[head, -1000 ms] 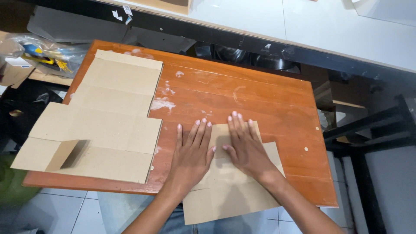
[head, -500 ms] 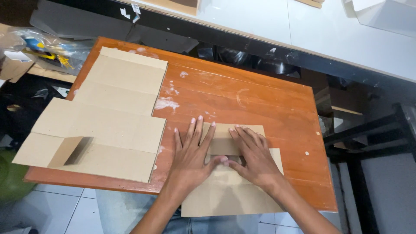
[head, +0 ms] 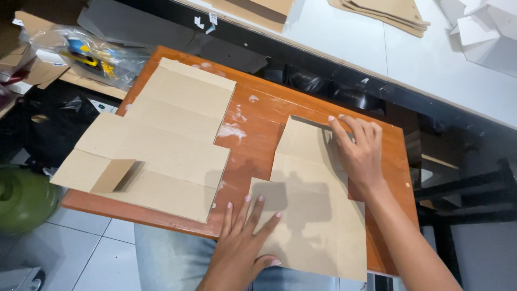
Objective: The person folds flat cardboard sheets into small rectangular boxes by hand on a wooden table. They repeatedly fold the sides and bottom flaps to form the box shape, then place each finished box onto a growing stack on the adjacent white counter.
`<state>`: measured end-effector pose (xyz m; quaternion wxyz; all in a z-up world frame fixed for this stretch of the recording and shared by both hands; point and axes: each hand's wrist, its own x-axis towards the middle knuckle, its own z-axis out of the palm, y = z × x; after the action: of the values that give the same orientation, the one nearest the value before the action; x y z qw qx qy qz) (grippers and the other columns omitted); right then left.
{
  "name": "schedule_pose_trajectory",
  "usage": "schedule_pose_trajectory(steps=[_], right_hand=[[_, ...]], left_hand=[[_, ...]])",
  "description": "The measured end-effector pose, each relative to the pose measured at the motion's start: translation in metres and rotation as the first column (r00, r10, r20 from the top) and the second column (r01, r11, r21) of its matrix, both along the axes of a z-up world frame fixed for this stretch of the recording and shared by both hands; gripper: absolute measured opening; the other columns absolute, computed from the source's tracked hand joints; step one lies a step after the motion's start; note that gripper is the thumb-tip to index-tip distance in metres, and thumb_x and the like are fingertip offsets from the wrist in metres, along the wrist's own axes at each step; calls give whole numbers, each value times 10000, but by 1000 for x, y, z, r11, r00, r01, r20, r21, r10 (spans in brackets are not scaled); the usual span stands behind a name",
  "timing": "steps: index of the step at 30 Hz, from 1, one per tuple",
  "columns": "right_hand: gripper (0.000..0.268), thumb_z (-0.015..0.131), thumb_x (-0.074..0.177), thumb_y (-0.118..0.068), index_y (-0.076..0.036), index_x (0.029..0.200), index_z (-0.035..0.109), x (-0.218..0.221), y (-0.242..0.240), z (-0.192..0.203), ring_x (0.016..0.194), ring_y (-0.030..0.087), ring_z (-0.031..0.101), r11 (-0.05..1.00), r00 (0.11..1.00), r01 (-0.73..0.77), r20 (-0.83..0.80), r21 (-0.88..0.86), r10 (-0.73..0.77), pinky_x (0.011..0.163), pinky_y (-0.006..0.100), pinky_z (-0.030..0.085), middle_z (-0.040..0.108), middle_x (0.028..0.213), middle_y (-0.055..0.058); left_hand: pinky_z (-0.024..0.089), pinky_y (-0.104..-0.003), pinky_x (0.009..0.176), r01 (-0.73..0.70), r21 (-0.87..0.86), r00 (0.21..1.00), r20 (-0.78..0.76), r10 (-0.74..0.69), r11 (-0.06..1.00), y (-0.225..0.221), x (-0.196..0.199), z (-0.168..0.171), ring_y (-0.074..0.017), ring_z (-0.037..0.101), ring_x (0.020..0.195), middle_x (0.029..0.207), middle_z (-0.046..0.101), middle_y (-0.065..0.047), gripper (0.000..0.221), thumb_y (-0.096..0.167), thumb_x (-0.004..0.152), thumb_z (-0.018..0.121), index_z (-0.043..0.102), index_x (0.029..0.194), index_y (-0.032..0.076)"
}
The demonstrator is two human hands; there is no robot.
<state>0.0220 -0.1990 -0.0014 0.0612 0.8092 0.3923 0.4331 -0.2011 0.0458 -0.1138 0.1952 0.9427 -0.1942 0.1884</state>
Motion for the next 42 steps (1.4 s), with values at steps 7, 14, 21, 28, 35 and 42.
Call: schedule_pose_trajectory(steps=[7,14,21,28,35,42], right_hand=[[272,560,1055,-186,-75,1287,646,25,6,-56,991,315,547,999,855,29,-518,20,-15,818,408,382,602,1241,116],[508,353,1075,-408,-236,1534,486,34,17,-53,1292,303,448,950,592,287,-757,-123,-277,993,491,317,505,1435,87],[705,499,997,-472,-242,1630,289,-104,43,-13,1465,397,359,956,657,292,-725,-7,-206,1166,526,249,358,1642,165],[650,295,1028,-535,-289,1628,248,-187,37,-63,1584,223,92,894,343,441,-904,-83,-254,1226,537,-24,140,1727,2],[608,292,1054,-457,-238,1622,290,-173,28,-69,1578,249,164,898,452,438,-876,52,-170,1219,553,30,229,1708,56],[537,309,1083,-366,-94,1517,471,-168,21,-62,1543,289,329,751,449,497,-869,435,206,1273,490,112,469,1596,116]], left_hand=[[111,-625,1203,17,-77,999,-40,-20,997,0,0,-3,-444,178,1529,1659,275,-188,994,579,663,910,508,1509,247],[104,-635,1205,-52,-97,999,-2,52,994,0,-12,-8,-397,170,1548,1667,288,-144,877,510,733,855,512,1498,251],[336,-531,1136,-275,-98,960,21,278,956,2,-20,-2,-337,390,1451,1626,364,-158,632,582,919,649,543,1428,223],[468,-493,961,-252,-402,928,-358,102,880,-2,-1,54,-300,548,1071,1628,301,-121,762,81,867,728,432,1534,301],[546,-368,908,-83,-685,960,-251,-127,724,-26,6,41,-221,658,1054,1239,709,-49,650,180,915,692,455,1520,170],[334,-542,1206,137,-205,991,35,-132,969,-48,-7,1,-378,513,1395,1432,616,-190,375,105,1036,573,573,1385,-30]])
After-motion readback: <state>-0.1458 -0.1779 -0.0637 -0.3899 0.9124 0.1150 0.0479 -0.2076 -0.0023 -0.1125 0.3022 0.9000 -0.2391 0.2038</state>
